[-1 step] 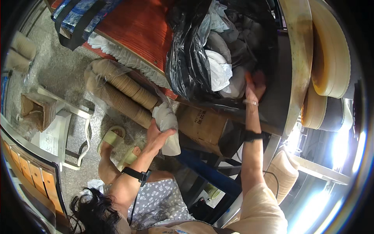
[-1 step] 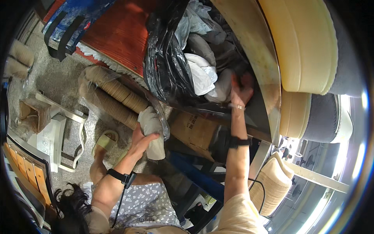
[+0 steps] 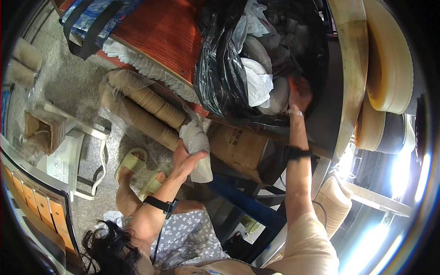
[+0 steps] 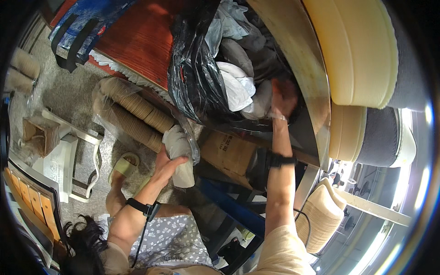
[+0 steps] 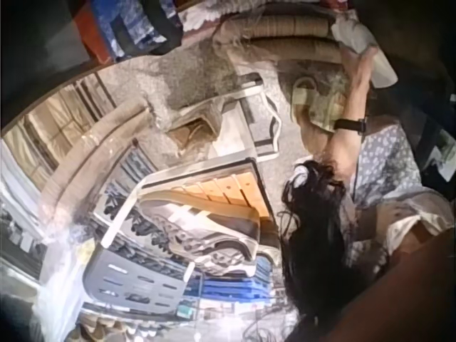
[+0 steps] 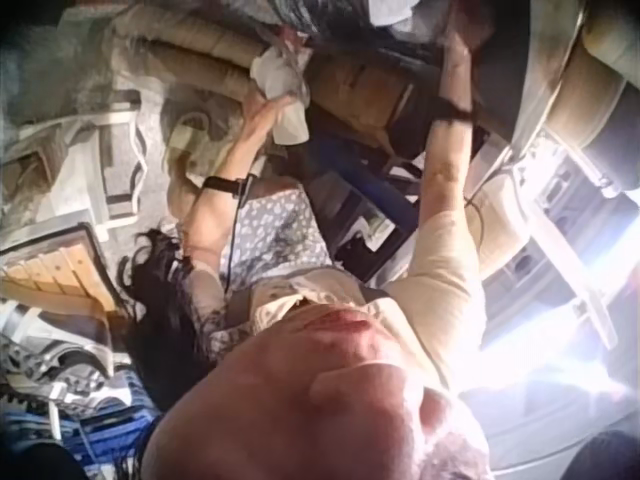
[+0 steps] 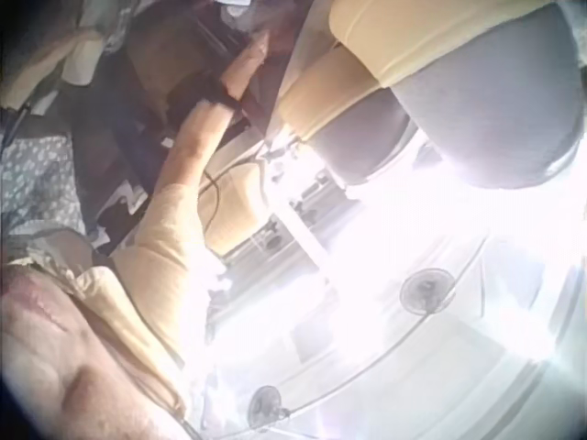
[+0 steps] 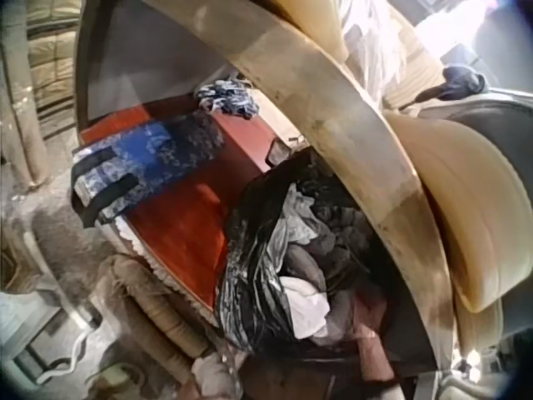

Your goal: Inserting paper stuffing and plastic shoe lasts into sneakers on a factory assembly line.

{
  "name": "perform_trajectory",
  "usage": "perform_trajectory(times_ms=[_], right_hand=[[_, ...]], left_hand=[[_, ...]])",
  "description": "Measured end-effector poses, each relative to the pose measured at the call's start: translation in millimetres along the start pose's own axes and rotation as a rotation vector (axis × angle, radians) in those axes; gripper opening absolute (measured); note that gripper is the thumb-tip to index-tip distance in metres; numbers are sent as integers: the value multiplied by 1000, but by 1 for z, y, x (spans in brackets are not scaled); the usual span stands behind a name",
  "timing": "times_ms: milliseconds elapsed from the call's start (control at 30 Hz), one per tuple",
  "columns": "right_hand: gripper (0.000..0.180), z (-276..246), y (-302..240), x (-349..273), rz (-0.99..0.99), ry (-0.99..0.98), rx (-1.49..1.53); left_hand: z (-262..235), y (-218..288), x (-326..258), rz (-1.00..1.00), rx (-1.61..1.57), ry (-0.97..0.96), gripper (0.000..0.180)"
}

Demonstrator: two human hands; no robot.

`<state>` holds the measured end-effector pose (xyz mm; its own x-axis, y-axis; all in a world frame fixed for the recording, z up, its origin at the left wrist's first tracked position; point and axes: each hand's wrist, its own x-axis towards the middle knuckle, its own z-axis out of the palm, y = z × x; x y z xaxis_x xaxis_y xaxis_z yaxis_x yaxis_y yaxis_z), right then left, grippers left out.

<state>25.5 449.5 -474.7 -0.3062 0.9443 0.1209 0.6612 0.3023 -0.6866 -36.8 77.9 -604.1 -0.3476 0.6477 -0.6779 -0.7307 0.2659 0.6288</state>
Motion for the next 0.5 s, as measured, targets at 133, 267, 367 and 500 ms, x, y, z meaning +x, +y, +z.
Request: perform_trajectory(times_ms=[133, 267, 367, 500], right_hand=[[65, 34, -13, 56, -256, -74, -628], [55, 28, -16, 60, -1004, -395, -1331], [53, 26, -12, 47, -1085, -456, -1325], [50, 27, -4, 47, -1191, -311, -1361]], left_hand=[[1, 0, 0, -29, -10, -17, 73], [0, 2, -1, -89, 44, 3, 75], [0, 2, 0, -86, 16, -47, 78], [1, 1, 0, -62, 76, -62, 80]])
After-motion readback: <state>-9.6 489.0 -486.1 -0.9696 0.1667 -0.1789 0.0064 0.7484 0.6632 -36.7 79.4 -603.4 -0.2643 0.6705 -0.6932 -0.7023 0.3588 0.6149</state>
